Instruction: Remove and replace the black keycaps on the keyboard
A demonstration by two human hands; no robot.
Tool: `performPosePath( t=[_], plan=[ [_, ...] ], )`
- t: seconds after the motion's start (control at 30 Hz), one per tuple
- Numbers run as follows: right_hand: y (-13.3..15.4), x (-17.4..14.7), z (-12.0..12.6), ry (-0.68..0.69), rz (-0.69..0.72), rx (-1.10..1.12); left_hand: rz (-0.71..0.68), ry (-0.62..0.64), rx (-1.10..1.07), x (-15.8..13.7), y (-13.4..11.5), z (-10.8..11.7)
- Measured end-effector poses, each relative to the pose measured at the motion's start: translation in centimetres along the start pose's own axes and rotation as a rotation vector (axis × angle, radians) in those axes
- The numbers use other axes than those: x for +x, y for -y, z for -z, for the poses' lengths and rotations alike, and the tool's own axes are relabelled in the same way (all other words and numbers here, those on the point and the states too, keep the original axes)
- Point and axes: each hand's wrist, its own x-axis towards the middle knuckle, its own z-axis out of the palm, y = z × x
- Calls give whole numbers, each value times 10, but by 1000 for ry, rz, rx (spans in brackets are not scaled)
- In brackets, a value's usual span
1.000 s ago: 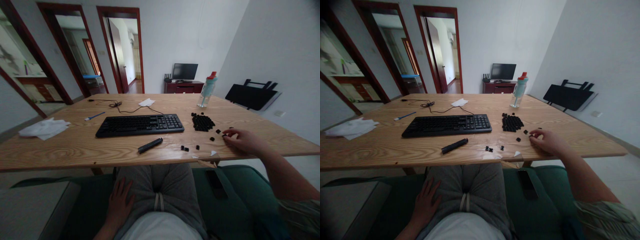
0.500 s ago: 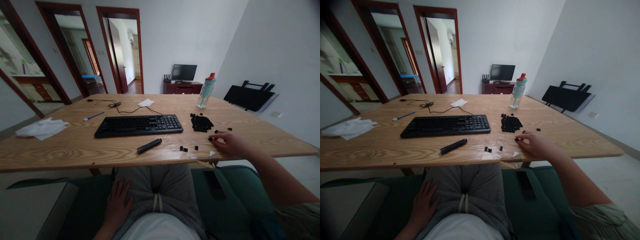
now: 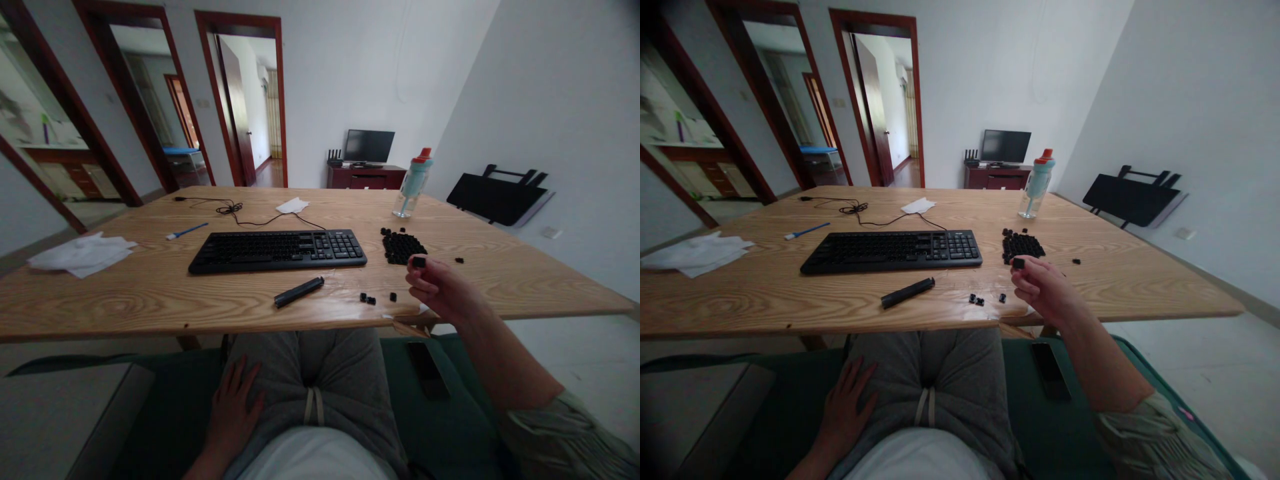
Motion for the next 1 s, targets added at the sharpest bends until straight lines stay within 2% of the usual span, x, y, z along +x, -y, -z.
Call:
performPosePath(
  t=[0.2, 0.33, 0.4, 0.47, 0.53, 0.6, 0.67, 0.77, 0.83, 1.0],
  plan=[
    [4, 3, -1, 11, 9, -112, 6, 19, 2, 1, 0, 1],
    [0, 3, 9, -20, 37, -134, 3, 11, -3, 1, 0, 1],
    [-2, 3, 21, -34, 54, -306, 1, 10, -11, 1, 0, 1],
    [-3, 4, 36, -39, 63, -612, -2, 10, -12, 0, 0, 2],
    [-3, 7, 52, 9, 39, -910, -5, 8, -6, 1, -1, 3],
    [-3, 11, 66, 72, 8, -1086, -1, 13, 1, 1, -1, 3],
    [-3, 18, 75, 67, 10, -1167, 1, 16, 0, 1, -1, 3],
    [-5, 34, 83, -38, 71, -1270, 0, 15, -19, 2, 1, 1],
    [-8, 47, 85, -46, 87, -1350, -1, 8, -28, 2, 3, -1],
    [-16, 66, 85, 11, -32, -1452, -6, 5, -18, 2, 8, -9]
  ],
)
